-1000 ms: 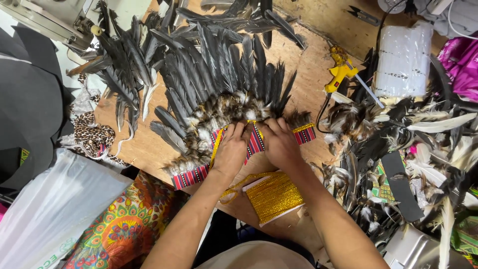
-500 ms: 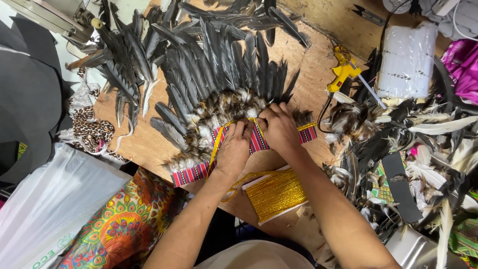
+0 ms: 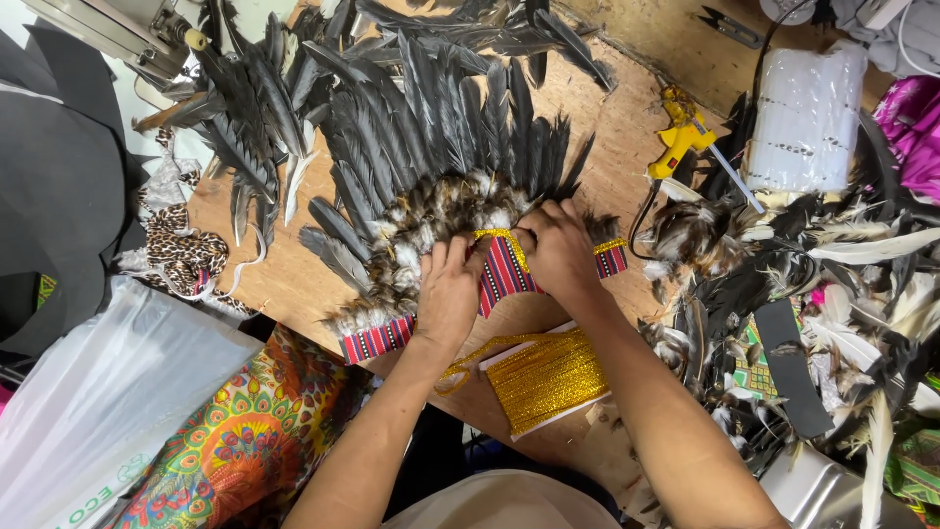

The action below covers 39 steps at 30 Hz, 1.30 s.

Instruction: The person uses a hot glue gun to attach a gold beaded trim along the edge of a feathered headdress. They repeatedly apply glue and press the trim into place, adjusting the feathers and trim as needed.

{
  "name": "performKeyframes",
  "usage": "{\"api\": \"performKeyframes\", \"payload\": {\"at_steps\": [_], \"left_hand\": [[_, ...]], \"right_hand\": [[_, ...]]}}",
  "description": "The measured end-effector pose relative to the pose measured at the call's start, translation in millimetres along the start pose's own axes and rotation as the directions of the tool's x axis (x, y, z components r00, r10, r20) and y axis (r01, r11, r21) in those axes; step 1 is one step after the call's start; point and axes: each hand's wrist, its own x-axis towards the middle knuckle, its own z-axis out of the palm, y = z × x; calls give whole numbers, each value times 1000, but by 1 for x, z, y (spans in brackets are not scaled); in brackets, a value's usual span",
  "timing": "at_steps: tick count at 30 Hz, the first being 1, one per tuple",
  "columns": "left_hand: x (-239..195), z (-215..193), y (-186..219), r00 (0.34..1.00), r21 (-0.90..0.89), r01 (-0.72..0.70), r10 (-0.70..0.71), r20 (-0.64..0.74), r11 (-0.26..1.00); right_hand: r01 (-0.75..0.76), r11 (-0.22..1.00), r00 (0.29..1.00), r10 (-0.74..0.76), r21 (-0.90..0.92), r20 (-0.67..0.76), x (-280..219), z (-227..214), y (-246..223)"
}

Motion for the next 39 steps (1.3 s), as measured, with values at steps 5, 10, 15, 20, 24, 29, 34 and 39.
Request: {"api": "performKeyframes", "payload": {"at_steps": [5, 10, 15, 20, 24, 29, 34, 39], "left_hand": [[13, -1, 0, 998, 50, -33, 36, -45, 998], [17, 3, -2, 996, 57, -51, 55, -75, 997], [16, -5, 1, 996, 12, -41, 41, -74, 999], [15, -8, 2, 994, -84, 37, -45, -100, 996], [5, -5, 10, 995, -138, 69, -77, -57, 988], [4, 8, 21, 995, -42, -48, 44, -92, 998], [6, 7, 23, 998, 1, -44, 44, -37, 999], [5, 9, 23, 993, -24, -85, 82, -80, 996]], "right_hand": [[25, 998, 1000, -25, -51, 8, 1, 3, -3], [45, 999, 999, -45, -30, -6, 0, -1, -3], [74, 995, 997, -76, -64, -29, -4, 5, -1], [28, 996, 996, -21, 90, -83, -5, -2, 18], [47, 997, 989, -38, 64, -140, -21, -34, 5], [-45, 994, 989, 59, 104, -134, -58, -62, -21], [-138, 977, 974, 163, 161, -155, -96, -57, -18], [-171, 956, 966, 211, 240, -150, -109, -67, -39]]}}
